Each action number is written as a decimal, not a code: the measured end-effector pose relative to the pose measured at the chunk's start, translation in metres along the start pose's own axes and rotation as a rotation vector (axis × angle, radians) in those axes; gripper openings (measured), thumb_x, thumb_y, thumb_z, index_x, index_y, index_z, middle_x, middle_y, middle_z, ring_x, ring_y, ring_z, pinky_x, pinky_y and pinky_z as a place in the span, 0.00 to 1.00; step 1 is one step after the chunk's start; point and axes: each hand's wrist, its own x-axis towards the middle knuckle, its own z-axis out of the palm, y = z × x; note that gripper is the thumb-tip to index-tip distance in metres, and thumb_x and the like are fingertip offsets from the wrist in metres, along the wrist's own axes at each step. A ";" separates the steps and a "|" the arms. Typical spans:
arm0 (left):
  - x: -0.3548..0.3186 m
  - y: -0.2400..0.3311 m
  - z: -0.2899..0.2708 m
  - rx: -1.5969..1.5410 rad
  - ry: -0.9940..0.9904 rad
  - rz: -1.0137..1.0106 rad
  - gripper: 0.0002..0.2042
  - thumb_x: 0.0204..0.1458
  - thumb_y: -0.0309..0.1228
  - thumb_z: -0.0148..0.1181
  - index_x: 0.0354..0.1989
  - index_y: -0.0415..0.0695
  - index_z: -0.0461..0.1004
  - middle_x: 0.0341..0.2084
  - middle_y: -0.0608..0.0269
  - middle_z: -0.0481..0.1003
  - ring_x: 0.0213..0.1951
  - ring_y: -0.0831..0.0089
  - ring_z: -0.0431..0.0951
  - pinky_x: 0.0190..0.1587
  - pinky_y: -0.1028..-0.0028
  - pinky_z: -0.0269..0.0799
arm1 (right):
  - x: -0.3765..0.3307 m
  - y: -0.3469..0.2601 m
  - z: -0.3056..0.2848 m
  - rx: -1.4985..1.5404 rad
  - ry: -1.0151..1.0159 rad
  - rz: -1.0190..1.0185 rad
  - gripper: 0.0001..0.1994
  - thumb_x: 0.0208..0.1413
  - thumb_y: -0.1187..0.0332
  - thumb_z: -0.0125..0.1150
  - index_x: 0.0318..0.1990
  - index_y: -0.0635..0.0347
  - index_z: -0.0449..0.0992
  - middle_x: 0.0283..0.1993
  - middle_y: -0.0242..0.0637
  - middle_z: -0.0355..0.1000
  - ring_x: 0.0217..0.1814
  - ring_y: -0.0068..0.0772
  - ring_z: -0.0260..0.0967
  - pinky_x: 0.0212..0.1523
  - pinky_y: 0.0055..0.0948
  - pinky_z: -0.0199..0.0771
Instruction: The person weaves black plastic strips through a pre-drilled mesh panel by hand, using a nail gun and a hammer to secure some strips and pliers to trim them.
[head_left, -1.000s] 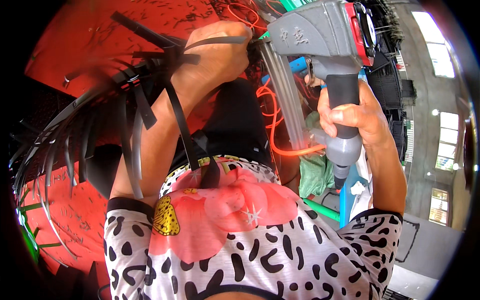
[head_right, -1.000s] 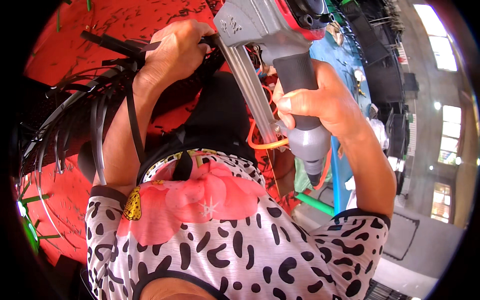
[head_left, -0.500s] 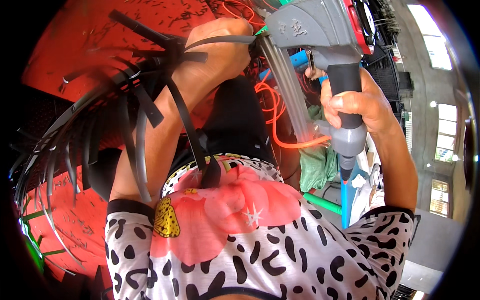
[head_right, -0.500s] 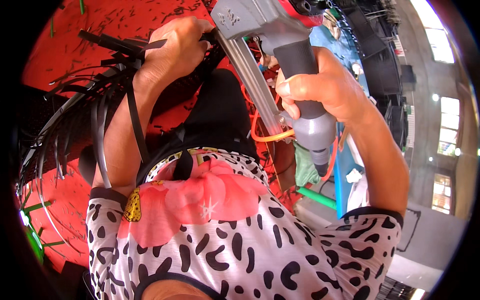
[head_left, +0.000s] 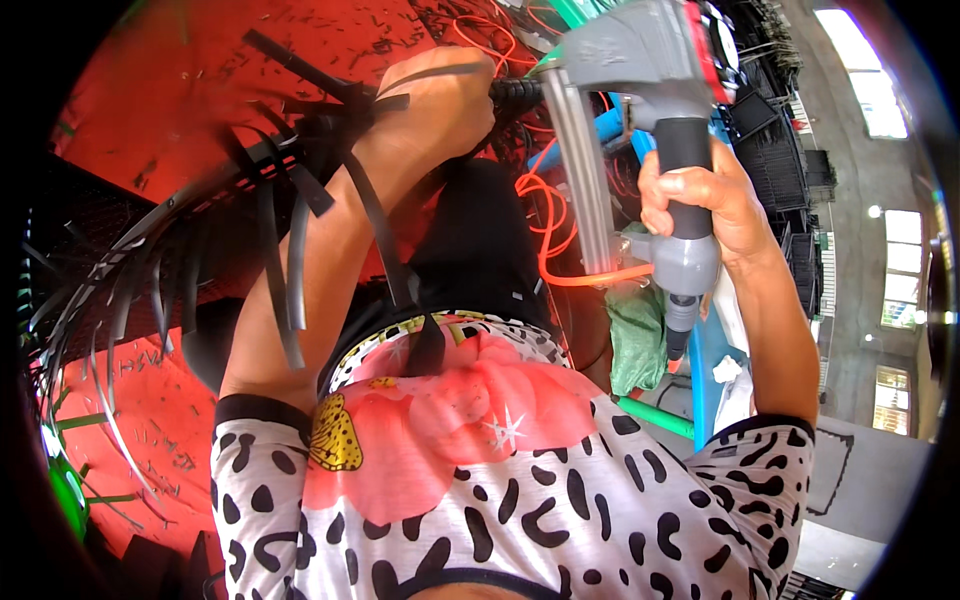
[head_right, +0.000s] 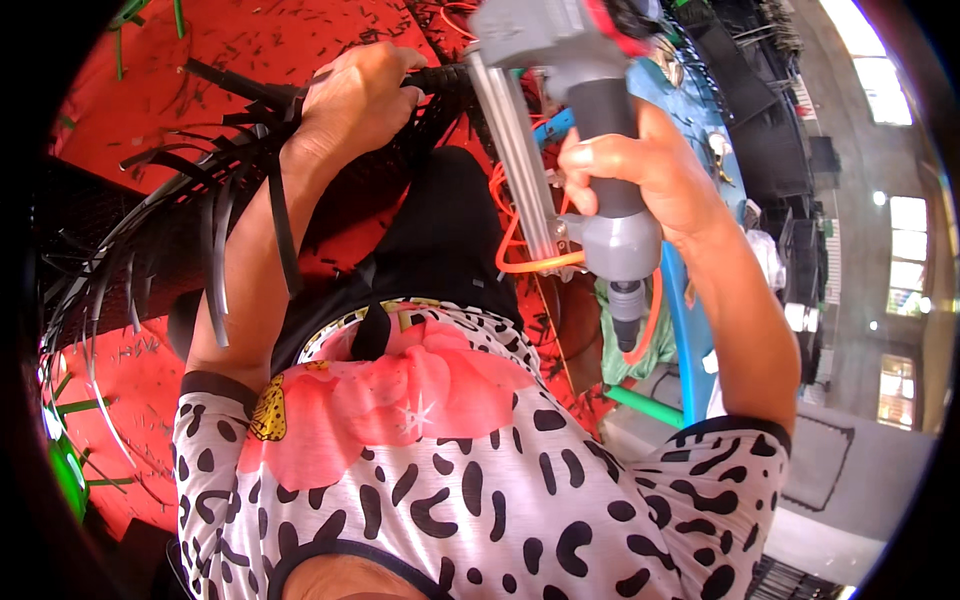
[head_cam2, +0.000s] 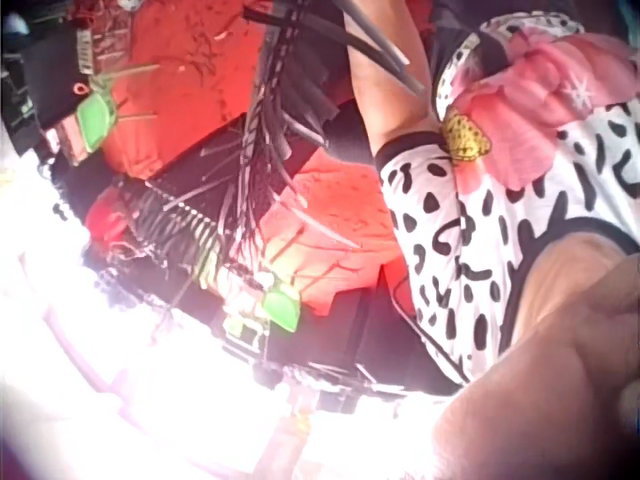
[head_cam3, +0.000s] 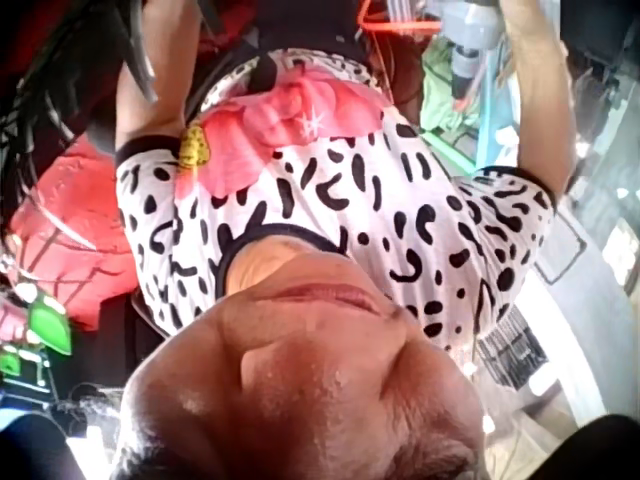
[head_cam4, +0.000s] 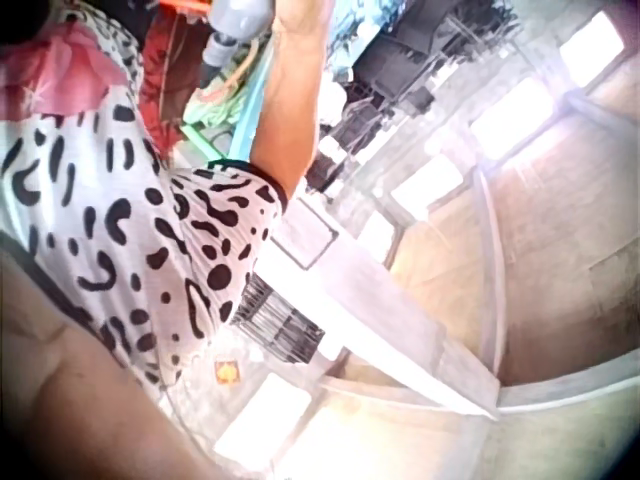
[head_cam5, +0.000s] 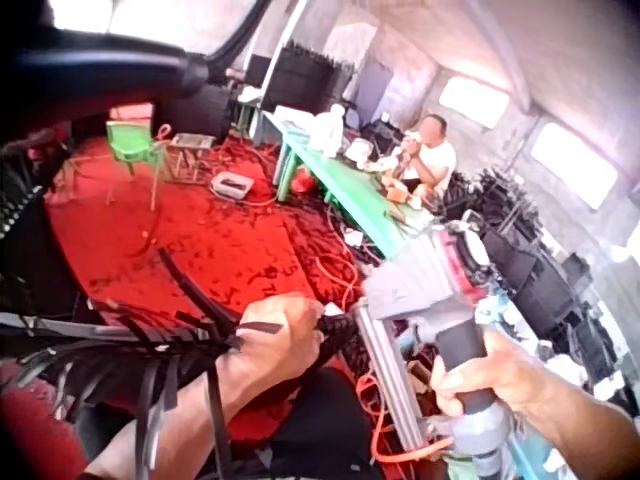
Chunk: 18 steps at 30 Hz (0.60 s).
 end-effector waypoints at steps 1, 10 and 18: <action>0.002 -0.001 0.000 0.027 -0.012 -0.010 0.15 0.42 0.32 0.58 0.41 0.45 0.75 0.32 0.49 0.75 0.39 0.54 0.75 0.42 0.60 0.70 | -0.001 0.006 -0.007 0.068 0.086 -0.003 0.09 0.46 0.68 0.56 0.29 0.65 0.66 0.21 0.36 0.65 0.20 0.25 0.64 0.24 0.25 0.66; -0.002 -0.014 -0.008 0.036 0.034 0.017 0.16 0.42 0.32 0.59 0.41 0.43 0.74 0.35 0.53 0.75 0.40 0.56 0.74 0.44 0.66 0.68 | 0.019 0.108 -0.152 -0.079 0.633 0.062 0.13 0.41 0.75 0.57 0.36 0.63 0.62 0.22 0.35 0.66 0.19 0.26 0.66 0.23 0.25 0.69; -0.005 0.011 -0.028 -0.041 -0.027 0.022 0.14 0.42 0.27 0.58 0.40 0.38 0.73 0.33 0.51 0.74 0.37 0.58 0.75 0.40 0.69 0.68 | 0.065 0.190 -0.223 -0.889 0.911 0.567 0.32 0.42 0.65 0.58 0.55 0.68 0.56 0.49 0.54 0.69 0.50 0.47 0.70 0.49 0.37 0.69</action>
